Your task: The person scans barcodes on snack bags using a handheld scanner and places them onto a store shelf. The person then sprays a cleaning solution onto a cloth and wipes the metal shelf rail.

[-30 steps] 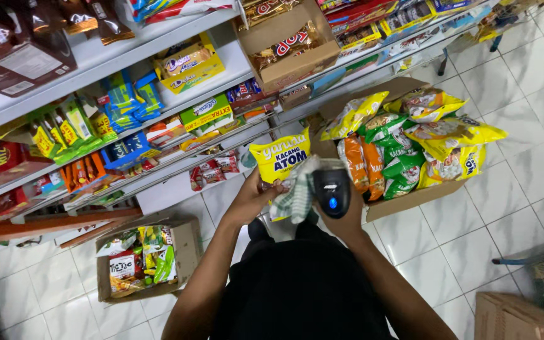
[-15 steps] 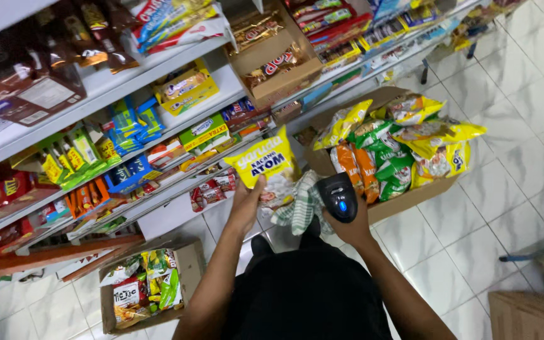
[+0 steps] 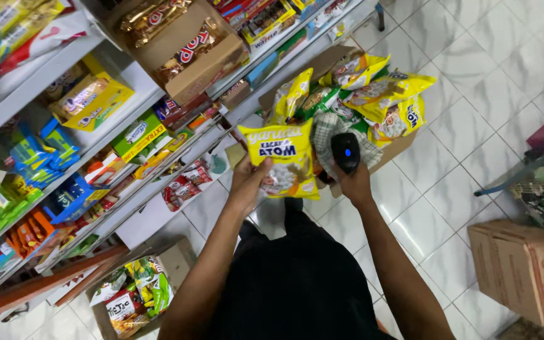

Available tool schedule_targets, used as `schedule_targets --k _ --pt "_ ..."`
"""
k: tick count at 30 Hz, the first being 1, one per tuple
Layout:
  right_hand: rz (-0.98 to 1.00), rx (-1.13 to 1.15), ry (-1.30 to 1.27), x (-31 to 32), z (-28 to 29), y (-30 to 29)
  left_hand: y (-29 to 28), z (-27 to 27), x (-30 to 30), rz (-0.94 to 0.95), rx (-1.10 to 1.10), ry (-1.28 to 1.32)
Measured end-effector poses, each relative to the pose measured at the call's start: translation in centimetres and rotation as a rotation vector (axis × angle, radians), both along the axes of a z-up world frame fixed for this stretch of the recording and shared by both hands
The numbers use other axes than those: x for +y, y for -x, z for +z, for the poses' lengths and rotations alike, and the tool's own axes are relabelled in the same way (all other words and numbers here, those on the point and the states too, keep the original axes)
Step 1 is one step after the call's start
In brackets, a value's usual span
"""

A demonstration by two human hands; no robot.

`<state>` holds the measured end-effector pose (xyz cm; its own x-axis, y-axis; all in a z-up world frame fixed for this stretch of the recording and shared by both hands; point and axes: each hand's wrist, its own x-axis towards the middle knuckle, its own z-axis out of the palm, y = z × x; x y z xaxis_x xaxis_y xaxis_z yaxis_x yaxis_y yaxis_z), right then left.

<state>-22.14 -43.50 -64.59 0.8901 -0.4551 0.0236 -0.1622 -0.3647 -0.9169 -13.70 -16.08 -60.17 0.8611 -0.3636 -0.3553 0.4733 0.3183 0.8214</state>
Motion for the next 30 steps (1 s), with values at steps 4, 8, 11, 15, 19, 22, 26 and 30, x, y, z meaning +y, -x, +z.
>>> schedule_targets --k 4,8,11,15,19,22,26,30 --pt "-0.299 0.195 -0.446 -0.9 0.3 1.8 -2.1 -0.9 -7.2 -0.059 -0.001 -0.074" --pt "-0.317 0.037 -0.315 -2.6 3.7 2.4 -3.5 -3.9 -13.4 0.032 -0.075 -0.161" --pt "-0.276 0.037 -0.145 -3.5 7.3 1.2 -3.5 -6.3 -15.0 0.092 -0.335 0.002" --pt "-0.097 -0.11 0.27 -2.4 8.6 -2.7 -1.0 -7.0 -14.2 0.159 -0.403 -0.216" --pt "0.043 -0.072 0.428 -2.0 5.7 -7.4 -0.2 -6.1 -13.7 0.125 -0.548 -0.567" --pt "-0.021 -0.15 0.544 -1.6 4.3 -6.7 0.0 -4.5 -13.1 0.102 -0.658 -0.706" --pt "-0.069 -0.153 0.458 -1.5 3.6 -4.9 0.5 -3.7 -12.7 0.074 -0.651 -0.646" --pt "-0.071 -0.192 0.525 -1.5 3.2 -4.1 1.4 -4.7 -12.5 0.081 -0.67 -0.675"
